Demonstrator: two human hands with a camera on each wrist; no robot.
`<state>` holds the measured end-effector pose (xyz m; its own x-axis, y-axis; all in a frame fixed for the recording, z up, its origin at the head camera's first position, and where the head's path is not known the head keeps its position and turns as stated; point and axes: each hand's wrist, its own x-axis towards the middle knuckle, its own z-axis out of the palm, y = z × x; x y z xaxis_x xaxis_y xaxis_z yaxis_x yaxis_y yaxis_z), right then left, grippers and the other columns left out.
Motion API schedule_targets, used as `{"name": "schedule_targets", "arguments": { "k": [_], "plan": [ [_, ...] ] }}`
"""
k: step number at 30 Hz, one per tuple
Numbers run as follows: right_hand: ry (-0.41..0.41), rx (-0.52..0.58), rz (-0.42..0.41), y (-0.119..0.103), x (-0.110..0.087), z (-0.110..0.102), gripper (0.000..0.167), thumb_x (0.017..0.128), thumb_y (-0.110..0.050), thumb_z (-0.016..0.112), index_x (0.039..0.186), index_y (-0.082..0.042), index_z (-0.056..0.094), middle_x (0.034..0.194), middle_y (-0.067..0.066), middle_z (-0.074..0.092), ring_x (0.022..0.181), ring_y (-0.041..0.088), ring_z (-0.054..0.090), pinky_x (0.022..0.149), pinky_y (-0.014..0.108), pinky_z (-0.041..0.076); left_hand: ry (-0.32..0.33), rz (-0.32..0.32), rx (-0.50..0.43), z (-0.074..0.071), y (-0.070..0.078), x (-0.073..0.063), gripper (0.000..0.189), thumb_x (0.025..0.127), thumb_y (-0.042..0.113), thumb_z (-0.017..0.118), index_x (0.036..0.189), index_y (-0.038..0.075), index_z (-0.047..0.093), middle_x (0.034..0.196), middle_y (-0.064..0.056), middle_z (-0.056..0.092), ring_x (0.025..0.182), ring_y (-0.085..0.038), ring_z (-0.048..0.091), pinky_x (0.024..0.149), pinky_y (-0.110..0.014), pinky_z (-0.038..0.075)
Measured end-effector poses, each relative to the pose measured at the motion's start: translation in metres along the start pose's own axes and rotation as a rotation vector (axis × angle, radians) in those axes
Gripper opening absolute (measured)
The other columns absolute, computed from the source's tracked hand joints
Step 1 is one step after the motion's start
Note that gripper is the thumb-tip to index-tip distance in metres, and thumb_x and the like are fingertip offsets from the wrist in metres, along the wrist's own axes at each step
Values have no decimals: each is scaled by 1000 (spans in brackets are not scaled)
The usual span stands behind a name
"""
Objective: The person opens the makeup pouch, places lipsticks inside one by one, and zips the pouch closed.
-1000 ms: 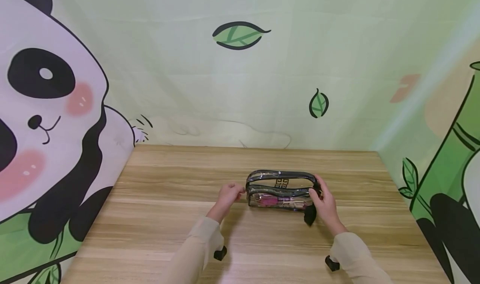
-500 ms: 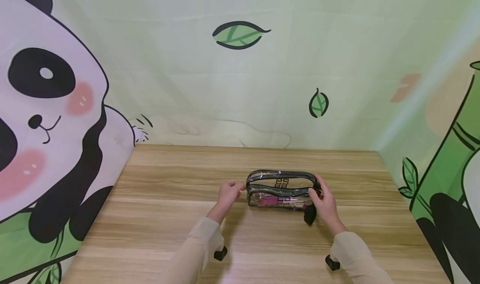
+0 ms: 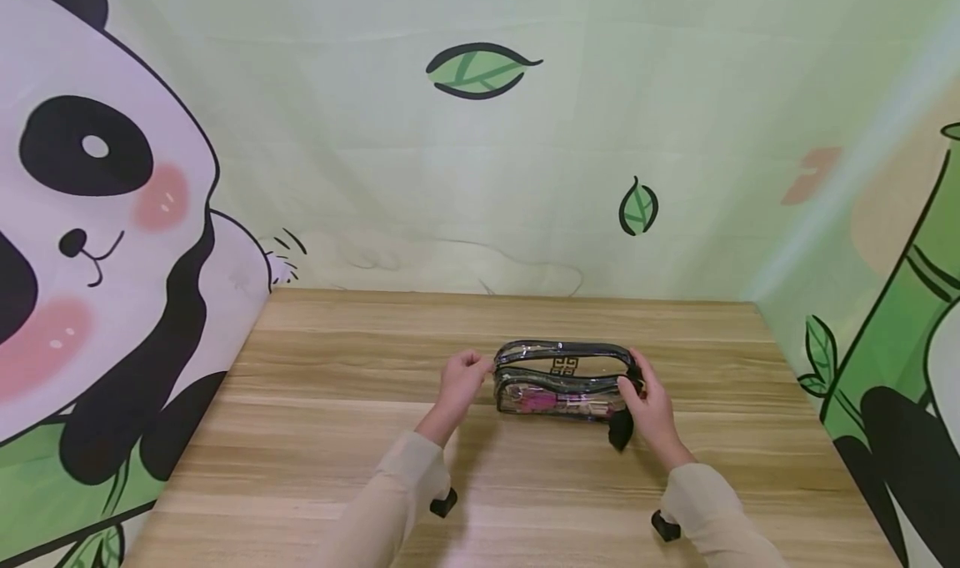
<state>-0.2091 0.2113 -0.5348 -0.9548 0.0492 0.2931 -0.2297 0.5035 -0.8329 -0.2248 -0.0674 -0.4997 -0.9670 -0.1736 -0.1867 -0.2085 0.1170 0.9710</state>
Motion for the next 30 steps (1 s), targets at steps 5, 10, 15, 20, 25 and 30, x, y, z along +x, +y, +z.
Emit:
{"name": "schedule_targets", "arguments": {
  "k": [5,10,15,20,25,30],
  "plan": [
    [-12,-8,6,1,0,-1,46,89,-17,50,133,-10,38,123,18,49,55,5,30,51,20,31,24,13,64,4,5,-3,6,70,10,60,70,4,56,68,1,49,62,-12,42,52,-20,38],
    [-26,2,8,2,0,-2,47,89,-17,50,134,-9,37,127,19,46,56,5,30,51,21,32,39,54,161,8,11,-5,9,71,12,61,71,3,59,70,-1,54,66,-14,46,57,-21,40],
    [-18,-3,2,-26,-5,-6,46,89,-10,49,133,-3,37,130,23,42,63,7,33,53,19,31,39,64,197,11,13,-6,8,72,12,61,72,4,60,71,-1,55,67,-13,47,59,-21,40],
    [-22,-4,10,-29,-5,-8,47,88,-8,49,133,-1,36,122,26,48,65,6,38,56,18,34,25,81,106,11,12,-6,10,71,12,60,73,2,60,68,0,53,64,-12,45,56,-21,39],
    [-45,-29,26,-9,1,-4,47,90,-13,48,134,-8,36,126,23,47,83,13,47,66,22,40,13,55,11,9,6,-4,8,70,10,59,68,5,54,66,2,48,63,-12,44,55,-21,38],
    [-103,-60,11,-4,4,-5,48,92,-20,44,137,-8,31,135,23,36,115,34,42,87,47,41,17,37,14,5,2,-2,6,70,9,58,67,6,54,65,2,48,64,-12,44,55,-21,38]
  ]
}}
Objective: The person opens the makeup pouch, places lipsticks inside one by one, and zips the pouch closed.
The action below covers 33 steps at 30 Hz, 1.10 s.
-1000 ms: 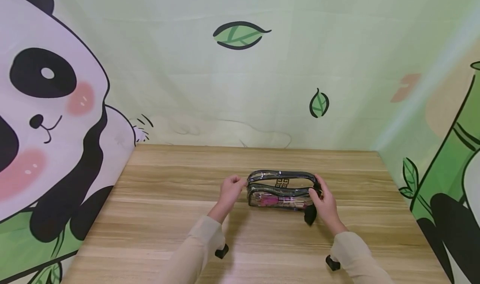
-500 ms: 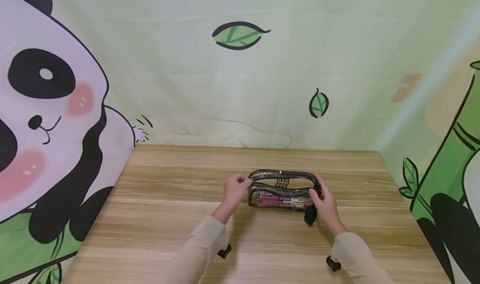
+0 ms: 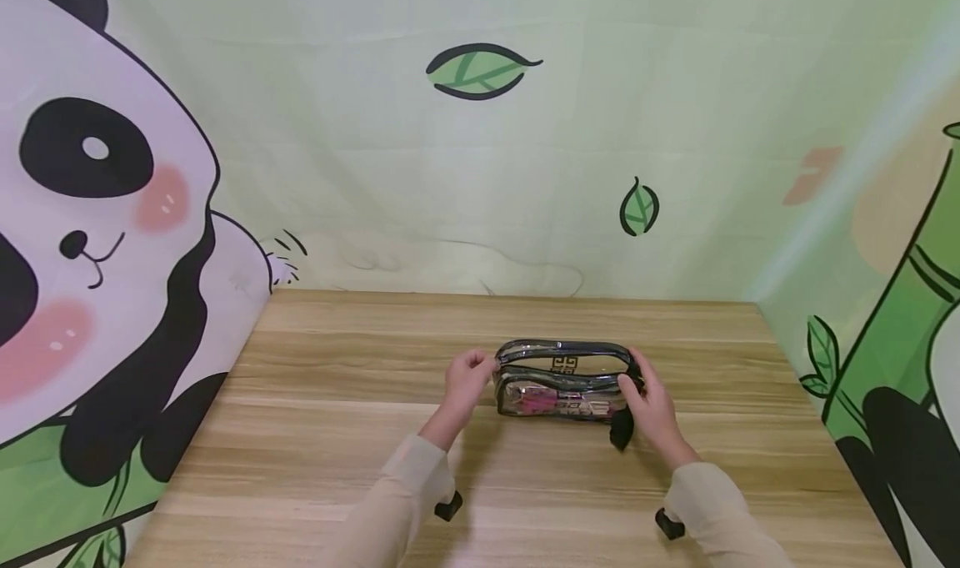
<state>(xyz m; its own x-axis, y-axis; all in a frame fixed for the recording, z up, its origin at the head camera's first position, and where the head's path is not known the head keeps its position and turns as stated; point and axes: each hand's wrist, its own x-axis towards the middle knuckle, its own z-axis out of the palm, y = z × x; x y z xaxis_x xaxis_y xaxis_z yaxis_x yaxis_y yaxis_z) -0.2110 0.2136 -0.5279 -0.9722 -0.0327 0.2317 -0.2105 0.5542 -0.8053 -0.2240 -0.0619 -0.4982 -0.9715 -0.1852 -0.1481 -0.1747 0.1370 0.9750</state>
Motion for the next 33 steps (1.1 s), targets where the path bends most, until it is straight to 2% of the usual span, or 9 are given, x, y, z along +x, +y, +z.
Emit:
{"name": "schedule_targets", "arguments": {
  "k": [2,6,9,14,17,23,29,33],
  "plan": [
    [-6,-28,-39,-2,2,-2,49,91,-20,45,136,-5,32,137,23,33,122,39,34,93,54,34,2,-5,4,-1,-1,0,5,70,9,58,69,5,55,65,2,48,64,-12,45,56,-20,39],
    [-13,-179,-172,-10,6,-4,50,87,-23,52,132,-3,39,138,20,33,125,40,29,98,57,26,6,-7,13,-2,-1,0,7,71,10,58,72,3,57,68,2,49,64,-11,46,55,-20,39],
    [-55,-331,-259,-16,9,-4,55,84,-32,57,131,-8,42,140,17,32,126,39,29,97,58,26,9,-16,8,-3,-1,0,7,70,11,58,72,4,57,69,2,50,64,-11,46,55,-20,39],
    [-104,-503,-332,-19,11,-3,63,78,-42,61,131,-13,44,142,13,30,128,37,27,95,59,29,11,-60,-37,-2,0,-2,5,68,10,58,69,6,56,68,3,49,59,-10,43,51,-19,37],
    [-100,-542,-362,-19,11,-3,62,77,-42,62,129,-13,46,141,14,31,128,36,27,94,58,31,9,-85,-67,-1,2,-2,5,67,9,58,65,8,53,67,4,47,55,-8,41,49,-19,35],
    [-96,-610,-418,-17,11,-4,64,75,-42,64,129,-13,47,140,14,33,128,33,29,95,56,33,0,-85,-119,0,2,-4,10,68,8,57,61,9,50,63,3,46,51,-8,39,47,-19,32],
    [-58,-697,-556,-15,12,-5,57,71,-28,69,123,-15,52,135,16,40,123,33,36,85,57,39,8,-75,-140,0,0,-4,10,69,7,57,61,5,50,62,1,46,50,-8,38,47,-19,32],
    [-46,-709,-636,-17,12,-6,46,73,-22,65,118,-14,58,133,16,43,121,34,38,82,56,41,7,-83,-144,0,-1,-4,10,69,8,57,62,8,50,63,2,46,50,-7,39,48,-19,33]
  ]
}}
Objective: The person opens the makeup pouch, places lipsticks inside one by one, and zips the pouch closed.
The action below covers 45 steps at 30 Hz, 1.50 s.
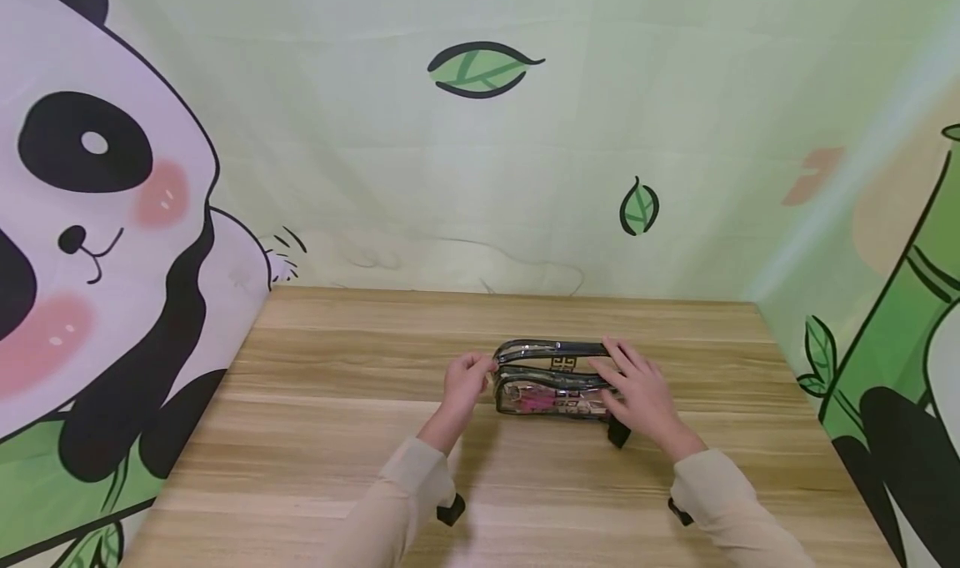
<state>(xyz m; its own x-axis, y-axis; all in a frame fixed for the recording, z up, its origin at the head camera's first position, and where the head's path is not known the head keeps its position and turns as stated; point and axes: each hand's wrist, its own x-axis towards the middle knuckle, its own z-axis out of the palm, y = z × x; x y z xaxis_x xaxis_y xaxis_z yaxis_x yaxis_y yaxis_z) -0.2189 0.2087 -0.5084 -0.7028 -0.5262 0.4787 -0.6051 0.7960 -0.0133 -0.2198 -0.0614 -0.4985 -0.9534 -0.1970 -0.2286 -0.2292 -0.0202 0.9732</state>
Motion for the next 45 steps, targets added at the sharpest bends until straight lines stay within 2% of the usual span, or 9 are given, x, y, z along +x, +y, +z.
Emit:
{"name": "schedule_targets", "arguments": {
  "k": [4,9,13,16,22,29,37,40,45],
  "plan": [
    [-26,0,-11,-1,-1,0,36,81,-22,58,117,-15,59,135,14,41,124,34,35,85,54,40,6,-10,-19,1,0,-1,10,70,8,57,62,9,50,61,4,45,50,-7,38,48,-19,34],
    [14,-8,-37,0,-2,4,37,75,-18,64,113,-15,62,132,13,44,121,37,38,83,54,42,24,-16,-54,3,0,-3,12,71,8,56,61,11,49,60,2,44,49,-7,37,46,-17,31],
    [81,3,-81,1,-2,6,30,90,-30,46,107,-14,65,129,15,47,117,40,41,81,53,43,60,7,-22,6,0,-5,7,71,8,57,65,7,54,63,0,47,52,-7,39,45,-17,31],
    [118,-3,-111,2,-3,8,54,96,-41,20,105,-13,66,126,16,50,114,40,44,81,52,44,90,71,66,9,1,-7,6,71,9,58,70,3,59,65,-1,51,56,-8,43,47,-18,35],
    [142,-14,-124,2,-3,10,60,95,-42,14,102,-14,67,124,15,52,112,40,46,82,50,45,104,283,347,10,5,-11,6,69,10,56,68,6,61,64,-3,58,56,-8,46,50,-21,40],
    [113,-32,-134,3,-3,10,60,95,-40,13,103,-13,67,127,14,49,114,38,45,82,50,45,52,383,587,7,10,-16,5,71,13,55,68,12,59,62,0,59,47,-6,40,44,-19,36],
    [109,-44,-145,2,-2,11,61,95,-38,11,103,-14,66,128,13,50,115,36,44,81,49,45,25,531,754,5,11,-17,6,72,13,54,66,13,56,54,4,52,47,-6,38,44,-18,32],
    [126,-48,-157,2,-2,12,60,95,-37,13,100,-13,67,125,14,51,114,37,46,80,48,46,5,469,699,5,10,-16,6,72,13,54,68,11,57,58,2,54,49,-7,40,44,-19,33],
    [141,-45,-160,1,-2,13,60,96,-37,14,99,-12,68,124,14,53,113,37,47,79,48,47,-6,170,308,6,10,-11,10,72,13,56,73,4,61,72,-2,58,56,-10,43,49,-20,37]
  ]
}}
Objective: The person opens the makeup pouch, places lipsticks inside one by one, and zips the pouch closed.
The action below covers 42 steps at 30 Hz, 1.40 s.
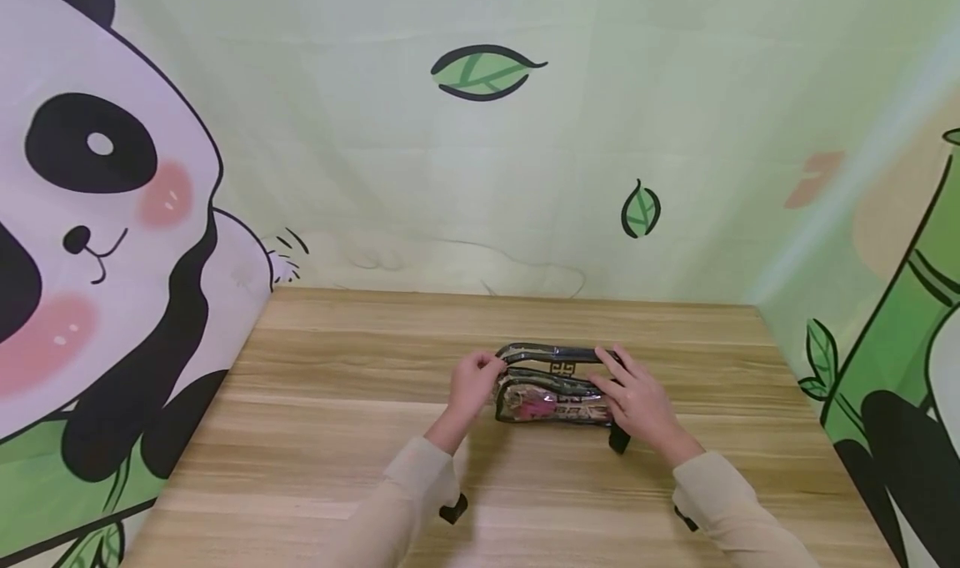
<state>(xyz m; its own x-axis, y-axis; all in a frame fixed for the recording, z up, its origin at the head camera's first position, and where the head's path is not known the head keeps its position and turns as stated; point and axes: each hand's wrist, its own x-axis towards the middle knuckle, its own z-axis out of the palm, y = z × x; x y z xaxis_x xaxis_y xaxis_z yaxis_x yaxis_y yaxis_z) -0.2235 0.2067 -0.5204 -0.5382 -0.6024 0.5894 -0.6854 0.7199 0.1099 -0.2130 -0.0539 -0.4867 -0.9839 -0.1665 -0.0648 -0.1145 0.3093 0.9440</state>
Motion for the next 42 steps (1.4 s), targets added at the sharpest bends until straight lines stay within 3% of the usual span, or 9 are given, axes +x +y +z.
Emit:
{"name": "schedule_targets", "arguments": {
  "k": [4,8,10,19,26,30,36,39,42],
  "plan": [
    [-19,8,12,0,-2,0,49,96,-34,23,102,-12,67,126,14,50,115,37,45,79,49,47,-5,-163,-292,2,0,3,6,71,9,57,69,3,58,68,1,53,54,-10,42,50,-20,39],
    [-38,17,29,0,-2,-2,26,83,-20,54,104,-12,66,129,14,48,116,36,44,81,51,46,-24,-209,-392,1,-2,5,9,72,8,58,63,8,54,63,3,46,53,-8,40,54,-21,39],
    [-38,30,41,-1,-1,-3,31,73,-14,61,103,-11,66,128,15,48,116,36,43,82,52,45,-29,-201,-366,1,-3,6,9,72,9,58,64,9,54,63,3,46,54,-9,40,56,-22,39],
    [-57,167,156,-11,8,-8,37,70,-24,62,104,-10,65,128,16,47,119,39,37,88,60,35,-11,-108,-108,-11,-13,2,12,75,17,58,71,6,55,68,2,48,60,-11,41,50,-21,35],
    [-80,209,224,-20,16,-11,38,76,-33,61,106,-10,63,128,15,48,121,35,37,94,60,28,-24,-87,-88,-17,-25,0,17,78,20,55,78,3,59,76,-2,56,68,-11,47,57,-21,40],
    [-49,218,209,-25,25,-11,37,77,-33,60,107,-10,62,126,13,50,120,33,39,95,58,29,-47,-49,-91,-18,-32,-1,17,79,15,55,84,0,61,78,-5,58,69,-10,48,59,-20,41],
    [-2,239,179,-33,35,-11,35,75,-28,62,105,-9,63,120,16,53,116,33,43,93,57,31,-132,31,-123,-23,-38,-6,23,78,0,51,98,-11,56,97,-24,59,84,-21,55,73,-27,47],
    [13,252,166,-35,37,-9,33,74,-26,64,104,-9,63,120,16,53,115,33,43,92,57,32,-214,35,-138,-21,-54,-1,42,75,-2,54,115,-8,47,112,-25,53,100,-32,52,87,-38,44],
    [24,262,158,-37,39,-7,32,74,-24,65,103,-9,64,120,15,53,114,33,44,91,58,32,-298,30,-112,-19,-60,-1,69,71,0,60,133,-1,29,128,-24,42,116,-39,40,98,-50,33]
  ]
}}
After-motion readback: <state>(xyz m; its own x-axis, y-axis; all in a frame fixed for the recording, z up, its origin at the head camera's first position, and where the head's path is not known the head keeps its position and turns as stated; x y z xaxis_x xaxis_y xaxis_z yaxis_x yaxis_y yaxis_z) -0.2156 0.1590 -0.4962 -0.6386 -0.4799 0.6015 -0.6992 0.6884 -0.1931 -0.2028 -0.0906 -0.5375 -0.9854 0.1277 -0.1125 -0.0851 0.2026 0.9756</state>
